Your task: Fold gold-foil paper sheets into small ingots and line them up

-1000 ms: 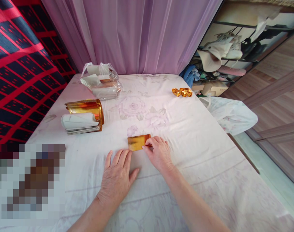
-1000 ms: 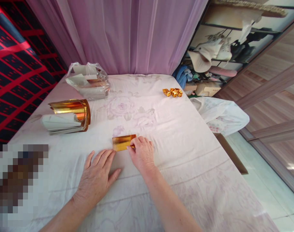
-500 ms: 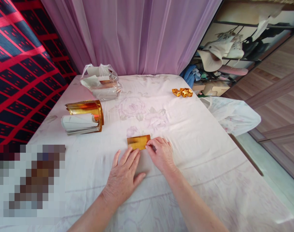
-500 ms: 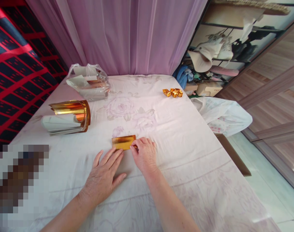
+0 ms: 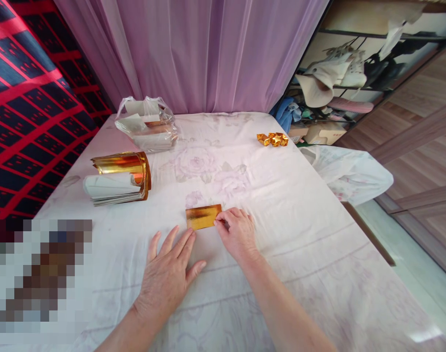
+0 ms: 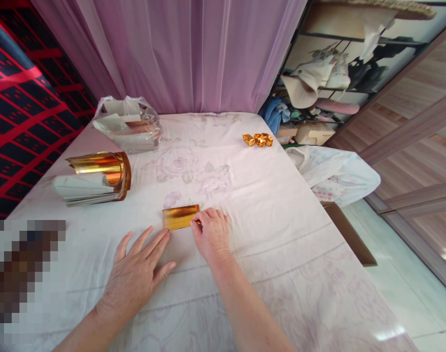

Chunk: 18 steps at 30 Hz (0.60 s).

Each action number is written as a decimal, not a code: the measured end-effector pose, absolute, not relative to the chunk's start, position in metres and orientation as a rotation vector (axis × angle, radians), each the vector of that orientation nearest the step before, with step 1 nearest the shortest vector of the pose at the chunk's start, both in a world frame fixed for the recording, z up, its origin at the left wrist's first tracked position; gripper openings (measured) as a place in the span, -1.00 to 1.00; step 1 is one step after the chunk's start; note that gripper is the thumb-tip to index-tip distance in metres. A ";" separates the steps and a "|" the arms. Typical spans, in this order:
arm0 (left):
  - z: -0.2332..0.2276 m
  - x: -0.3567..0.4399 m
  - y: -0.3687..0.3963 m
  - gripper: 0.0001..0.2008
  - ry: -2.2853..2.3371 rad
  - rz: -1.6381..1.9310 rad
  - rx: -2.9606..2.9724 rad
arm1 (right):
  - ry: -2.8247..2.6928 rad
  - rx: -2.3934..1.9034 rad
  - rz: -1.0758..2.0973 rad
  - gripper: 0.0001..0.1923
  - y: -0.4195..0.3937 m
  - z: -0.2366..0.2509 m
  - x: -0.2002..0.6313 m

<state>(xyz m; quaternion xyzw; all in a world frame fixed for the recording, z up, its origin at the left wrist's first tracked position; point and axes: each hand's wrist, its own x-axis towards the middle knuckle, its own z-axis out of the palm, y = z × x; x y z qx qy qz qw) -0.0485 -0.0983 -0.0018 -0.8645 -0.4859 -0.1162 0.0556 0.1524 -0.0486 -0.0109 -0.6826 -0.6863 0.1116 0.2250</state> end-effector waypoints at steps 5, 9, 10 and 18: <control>0.005 -0.053 -0.096 -0.56 -1.548 -0.387 -2.597 | -1.902 -1.878 0.320 -0.91 -0.048 -0.010 0.153; 0.006 -0.049 -0.090 -0.56 -1.602 -0.426 -2.598 | -1.933 -1.839 0.282 -0.84 -0.048 -0.014 0.156; 0.005 -0.048 -0.089 -0.57 -1.600 -0.427 -2.608 | -1.940 -1.824 0.258 -0.82 -0.049 -0.014 0.156; 0.003 -0.046 -0.086 -0.61 -1.598 -0.443 -2.661 | -2.017 -1.637 0.112 -0.94 -0.055 -0.011 0.137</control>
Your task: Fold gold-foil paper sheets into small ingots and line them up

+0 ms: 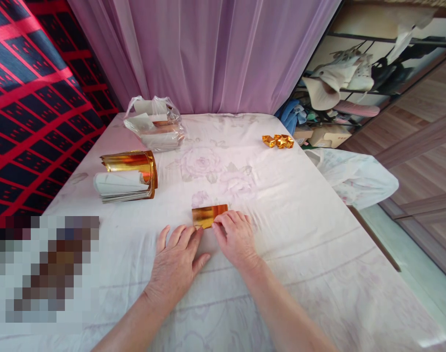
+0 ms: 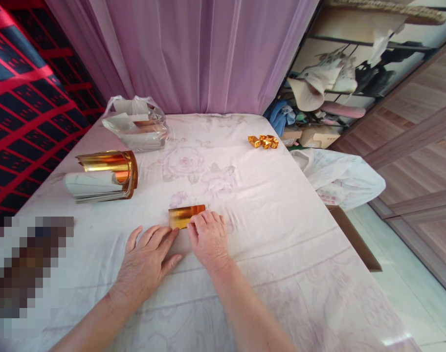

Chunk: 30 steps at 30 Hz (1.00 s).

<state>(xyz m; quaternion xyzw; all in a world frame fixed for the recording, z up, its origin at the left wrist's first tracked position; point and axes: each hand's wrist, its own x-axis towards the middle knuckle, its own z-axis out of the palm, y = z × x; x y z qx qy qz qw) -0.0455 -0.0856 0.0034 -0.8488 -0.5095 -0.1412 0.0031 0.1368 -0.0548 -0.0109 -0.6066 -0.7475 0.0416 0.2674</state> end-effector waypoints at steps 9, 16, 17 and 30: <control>0.001 -0.043 -0.084 -0.60 -1.642 -0.432 -2.680 | -2.028 -1.764 0.231 -0.91 -0.053 -0.010 0.125; 0.004 -0.045 -0.083 -0.64 -1.620 -0.486 -2.682 | -1.943 -1.882 0.360 -0.94 -0.050 -0.006 0.140; 0.004 -0.046 -0.083 -0.64 -1.615 -0.497 -2.679 | -1.931 -1.896 0.374 -0.94 -0.049 -0.005 0.143; -0.001 -0.054 -0.079 -0.70 -1.579 -0.643 -2.637 | -1.853 -1.942 0.555 -0.92 -0.038 0.001 0.175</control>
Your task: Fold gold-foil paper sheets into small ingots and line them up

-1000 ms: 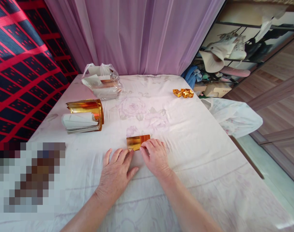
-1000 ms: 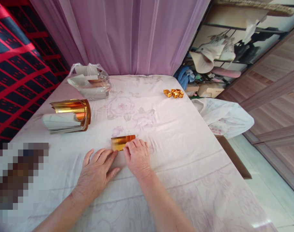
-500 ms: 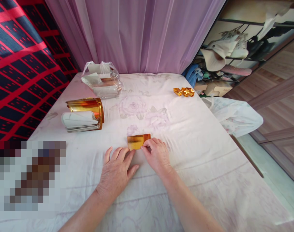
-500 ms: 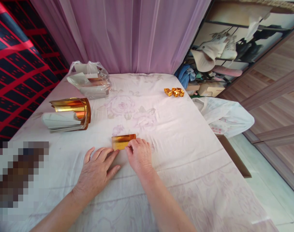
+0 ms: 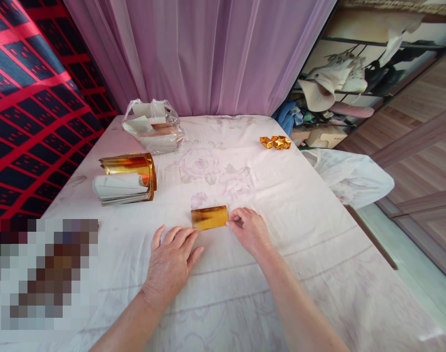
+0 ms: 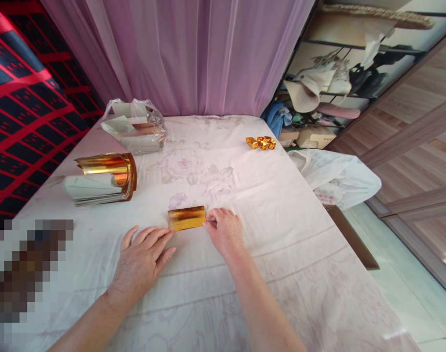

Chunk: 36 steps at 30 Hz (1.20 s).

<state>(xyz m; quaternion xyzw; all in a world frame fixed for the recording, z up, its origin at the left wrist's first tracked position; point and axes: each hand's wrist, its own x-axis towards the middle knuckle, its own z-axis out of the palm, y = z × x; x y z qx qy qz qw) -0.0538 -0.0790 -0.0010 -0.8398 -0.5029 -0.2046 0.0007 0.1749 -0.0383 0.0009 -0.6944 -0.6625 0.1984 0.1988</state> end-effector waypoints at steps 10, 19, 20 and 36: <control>-0.001 -0.054 -0.076 -0.71 -1.582 -0.702 -2.620 | -1.862 -1.782 0.627 -0.84 -0.035 -0.008 0.187; -0.006 -0.057 -0.074 -0.73 -1.621 -0.722 -2.585 | -1.864 -1.761 0.534 -0.78 -0.036 -0.010 0.182; -0.007 -0.058 -0.073 -0.74 -1.625 -0.734 -2.583 | -1.859 -1.732 0.546 -0.78 -0.035 -0.010 0.183; -0.014 -0.066 -0.064 -0.49 -1.795 -0.827 -2.671 | -1.797 -1.517 0.876 -0.64 -0.033 -0.011 0.207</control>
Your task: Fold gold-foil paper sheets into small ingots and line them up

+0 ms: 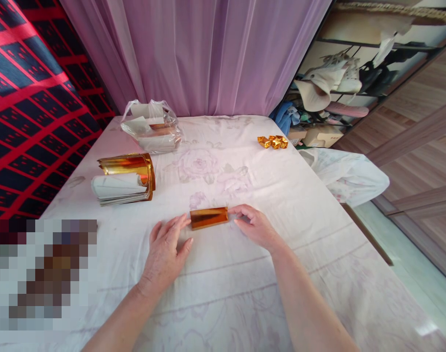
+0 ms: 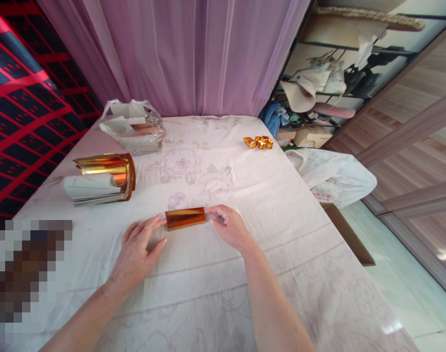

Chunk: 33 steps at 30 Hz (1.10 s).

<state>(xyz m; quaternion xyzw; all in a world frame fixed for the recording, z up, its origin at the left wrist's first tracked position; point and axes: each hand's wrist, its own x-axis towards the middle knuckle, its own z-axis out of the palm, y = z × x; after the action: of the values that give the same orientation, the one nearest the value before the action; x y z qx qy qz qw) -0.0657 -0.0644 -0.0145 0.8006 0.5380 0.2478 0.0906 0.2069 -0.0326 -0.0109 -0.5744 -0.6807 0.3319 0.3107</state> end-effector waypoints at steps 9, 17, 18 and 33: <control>-0.013 -0.067 -0.065 -0.61 1.476 0.703 2.391 | -1.808 -1.554 0.905 -0.63 -0.033 -0.007 0.210; -0.009 -0.066 -0.067 -0.68 1.381 0.580 2.528 | -1.781 -1.480 1.011 -0.60 -0.033 -0.006 0.218; -0.008 -0.066 -0.067 -0.68 1.382 0.575 2.530 | -1.782 -1.489 1.000 -0.59 -0.033 -0.006 0.218; -0.008 -0.065 -0.069 -0.68 1.328 0.523 2.531 | -1.831 -1.441 0.990 -0.73 -0.034 0.002 0.212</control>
<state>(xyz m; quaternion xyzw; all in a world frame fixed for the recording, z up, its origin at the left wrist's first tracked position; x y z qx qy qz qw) -0.0652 -0.0688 -0.0075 0.8651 0.4538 0.1786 0.1175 0.2117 -0.0339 0.0018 -0.5430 -0.6899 0.3730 0.3001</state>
